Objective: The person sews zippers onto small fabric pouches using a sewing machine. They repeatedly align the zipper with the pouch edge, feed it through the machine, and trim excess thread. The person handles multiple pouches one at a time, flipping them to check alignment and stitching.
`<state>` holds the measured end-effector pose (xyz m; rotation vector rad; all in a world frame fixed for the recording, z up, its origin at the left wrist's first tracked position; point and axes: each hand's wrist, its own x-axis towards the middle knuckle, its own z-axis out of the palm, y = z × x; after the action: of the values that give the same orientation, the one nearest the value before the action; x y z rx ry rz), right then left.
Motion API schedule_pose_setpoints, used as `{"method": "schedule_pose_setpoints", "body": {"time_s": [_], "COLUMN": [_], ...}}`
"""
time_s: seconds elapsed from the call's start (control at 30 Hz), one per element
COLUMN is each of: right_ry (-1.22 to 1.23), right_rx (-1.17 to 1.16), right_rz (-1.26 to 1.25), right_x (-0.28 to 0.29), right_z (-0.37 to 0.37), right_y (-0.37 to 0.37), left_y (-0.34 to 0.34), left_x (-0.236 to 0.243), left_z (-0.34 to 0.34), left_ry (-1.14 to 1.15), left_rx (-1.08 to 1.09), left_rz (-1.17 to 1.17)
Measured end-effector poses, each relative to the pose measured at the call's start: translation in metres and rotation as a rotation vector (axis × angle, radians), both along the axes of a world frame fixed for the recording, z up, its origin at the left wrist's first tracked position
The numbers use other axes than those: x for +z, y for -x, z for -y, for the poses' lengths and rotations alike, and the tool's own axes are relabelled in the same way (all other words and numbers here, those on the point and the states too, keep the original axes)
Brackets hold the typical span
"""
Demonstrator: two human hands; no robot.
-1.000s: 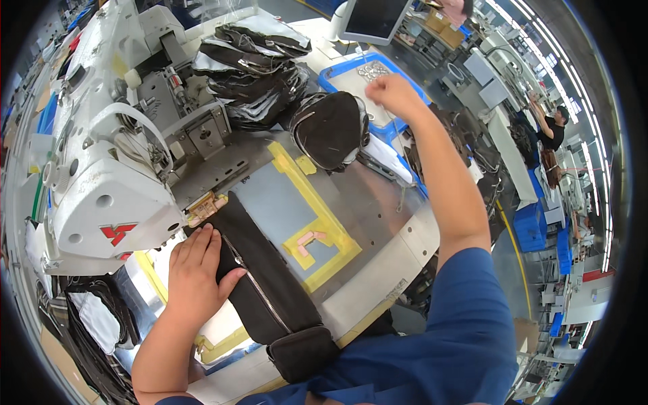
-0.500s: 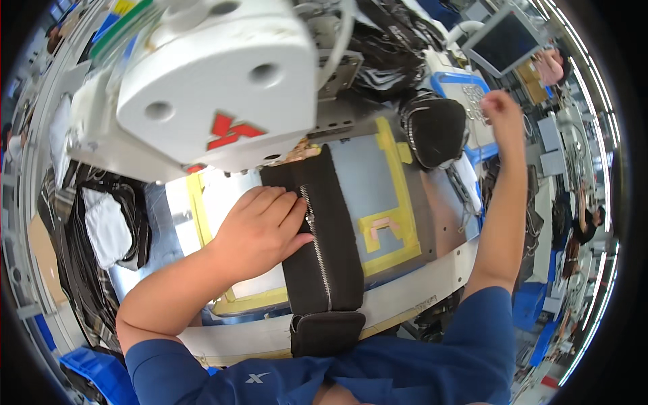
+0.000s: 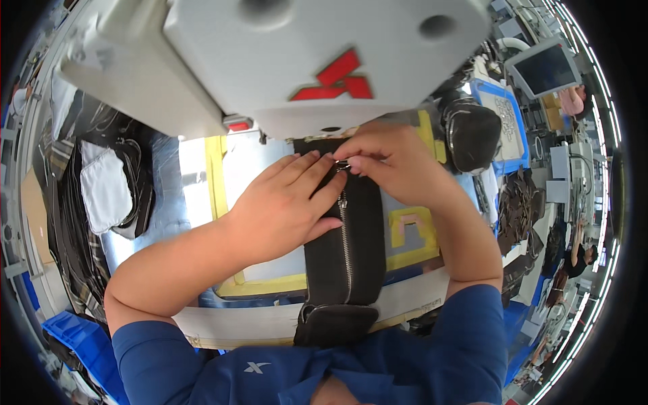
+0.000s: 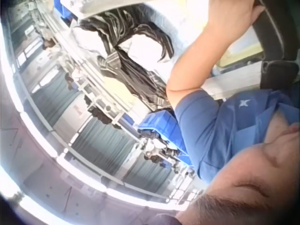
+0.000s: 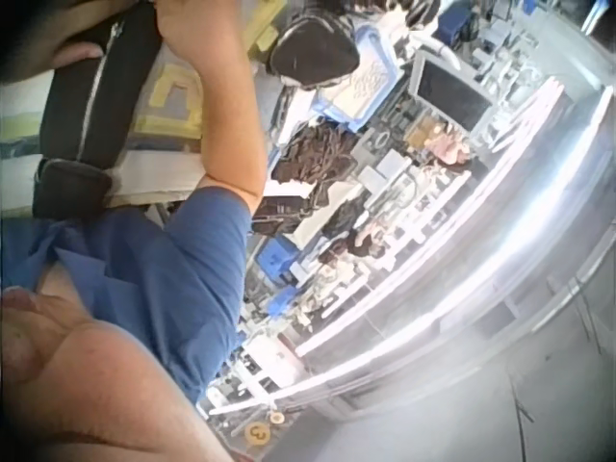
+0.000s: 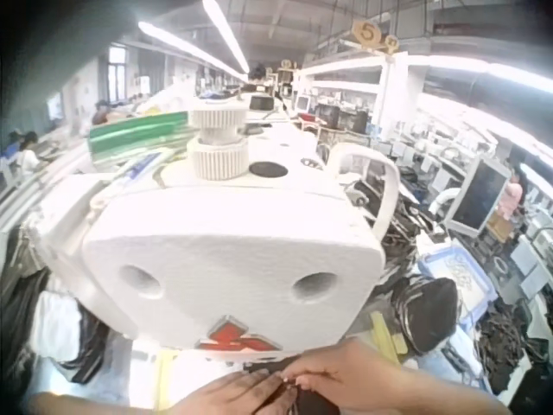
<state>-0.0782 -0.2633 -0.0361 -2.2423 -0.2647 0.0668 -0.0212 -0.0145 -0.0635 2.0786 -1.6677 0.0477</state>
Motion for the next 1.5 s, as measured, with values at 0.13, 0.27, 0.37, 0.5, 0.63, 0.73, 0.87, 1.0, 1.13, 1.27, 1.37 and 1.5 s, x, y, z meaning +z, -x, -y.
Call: {"method": "schedule_pose_setpoints", "body": {"time_s": [0.13,0.27,0.37,0.5,0.63,0.73,0.87,1.0,1.13,1.27,1.37,1.5], "right_ry": [-0.055,0.043,0.161,0.288,0.371,0.39,0.509,0.623,0.464,0.458,0.49,0.503], "right_rx": [-0.129,-0.108,-0.074,-0.048,-0.07,-0.045,0.022,0.026,-0.166,-0.136,-0.092,-0.07], "right_rz": [-0.053,0.07,0.202,0.329,0.3,0.265,0.271,0.206,0.064,0.249,0.403,0.46], "right_x": [-0.004,-0.012,-0.012,-0.013,-0.015,-0.013,-0.012,-0.003,0.004,-0.01,-0.02,-0.02], "right_z": [-0.01,-0.005,-0.007,-0.01,-0.011,-0.011,-0.011,-0.015,-0.021,-0.015,-0.017,-0.018], "right_y": [-0.001,0.0,0.005,0.006,-0.002,-0.014,-0.023,-0.027,-0.02,0.01,0.019,0.018], "left_y": [0.0,0.001,0.002,0.004,0.005,0.003,0.002,-0.002,-0.007,-0.009,-0.009,-0.008], "left_x": [0.0,0.004,0.005,0.009,0.005,0.006,0.006,0.007,0.008,0.004,0.007,0.007], "left_z": [-0.002,-0.002,-0.002,0.0,0.003,0.002,0.002,0.001,0.001,0.002,0.002,0.002], "left_ry": [-0.048,-0.057,-0.087,-0.125,-0.109,-0.113,-0.118,-0.102,-0.065,-0.032,-0.066,-0.057], "left_rx": [0.042,0.077,0.083,0.091,0.084,0.089,0.098,0.099,0.096,0.101,0.098,0.115], "left_rz": [0.014,0.026,0.03,-0.013,0.046,0.086,0.076,-0.003,-0.048,-0.069,-0.095,-0.132]}}
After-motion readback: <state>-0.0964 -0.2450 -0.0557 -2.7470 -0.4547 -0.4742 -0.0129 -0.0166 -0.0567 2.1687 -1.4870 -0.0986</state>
